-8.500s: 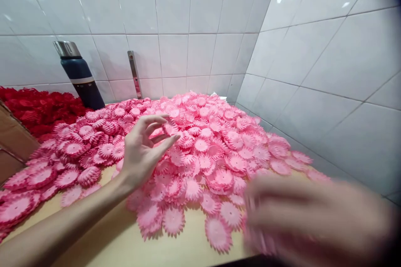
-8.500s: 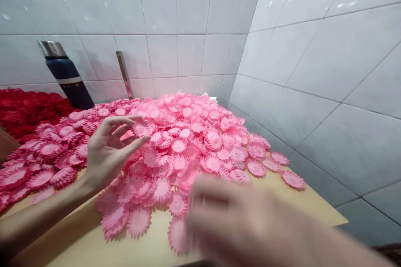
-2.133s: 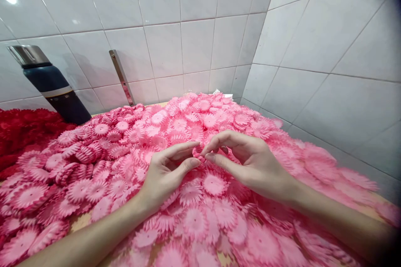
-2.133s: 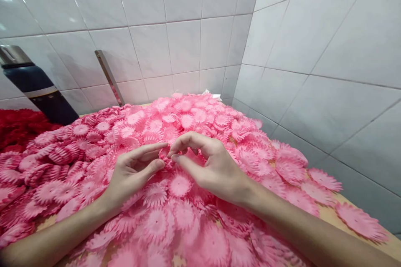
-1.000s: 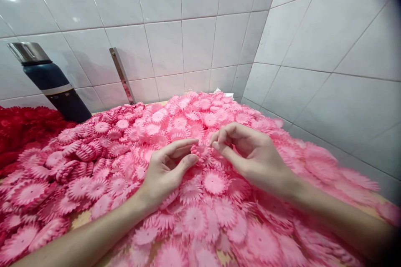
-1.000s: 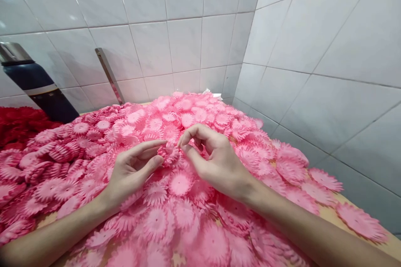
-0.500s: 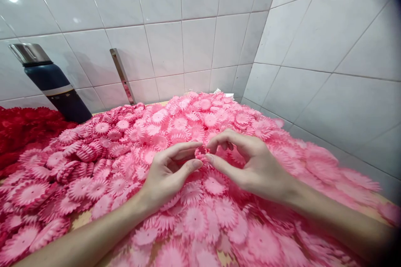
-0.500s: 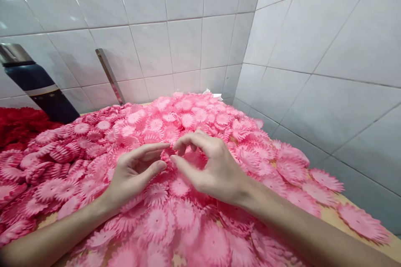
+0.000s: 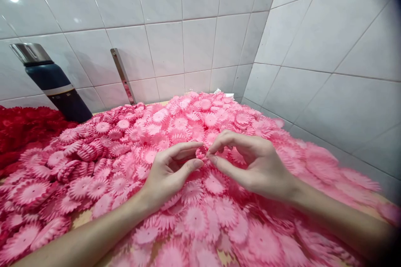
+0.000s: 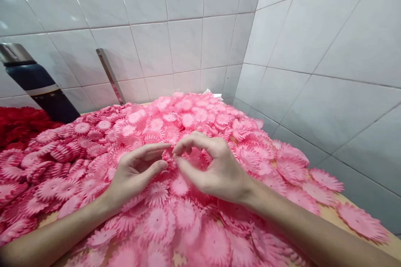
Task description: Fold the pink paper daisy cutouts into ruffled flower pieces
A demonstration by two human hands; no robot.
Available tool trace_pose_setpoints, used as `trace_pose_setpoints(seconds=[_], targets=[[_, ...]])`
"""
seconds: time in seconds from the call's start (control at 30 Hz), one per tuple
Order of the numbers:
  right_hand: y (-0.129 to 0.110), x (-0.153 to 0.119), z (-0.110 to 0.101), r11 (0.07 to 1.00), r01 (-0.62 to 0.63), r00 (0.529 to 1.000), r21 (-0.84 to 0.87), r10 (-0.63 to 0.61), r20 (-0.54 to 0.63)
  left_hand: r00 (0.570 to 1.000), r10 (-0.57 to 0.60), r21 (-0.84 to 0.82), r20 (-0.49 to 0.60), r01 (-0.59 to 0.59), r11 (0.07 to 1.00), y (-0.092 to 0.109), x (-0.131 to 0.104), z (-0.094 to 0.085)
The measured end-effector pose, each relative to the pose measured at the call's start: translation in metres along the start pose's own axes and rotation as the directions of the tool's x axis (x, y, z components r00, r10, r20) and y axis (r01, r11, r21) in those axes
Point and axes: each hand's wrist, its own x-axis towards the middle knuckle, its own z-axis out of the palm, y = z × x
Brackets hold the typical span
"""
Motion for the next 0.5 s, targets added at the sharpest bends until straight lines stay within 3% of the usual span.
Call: trace_pose_setpoints(seconds=[0.2,0.5], targets=[[0.0045,0.0007,-0.0005,0.995,-0.081,0.995,-0.049,0.078,-0.059,0.999,0.002,0.029,-0.047,0.0,1.0,-0.0003,0.0019,0.0002],[-0.0006,0.0028,0.0,0.981,0.027,1.0,-0.191,-0.026,0.004,0.999,-0.012,0.03,-0.034,0.013,0.999,0.0,0.0001,0.0007]])
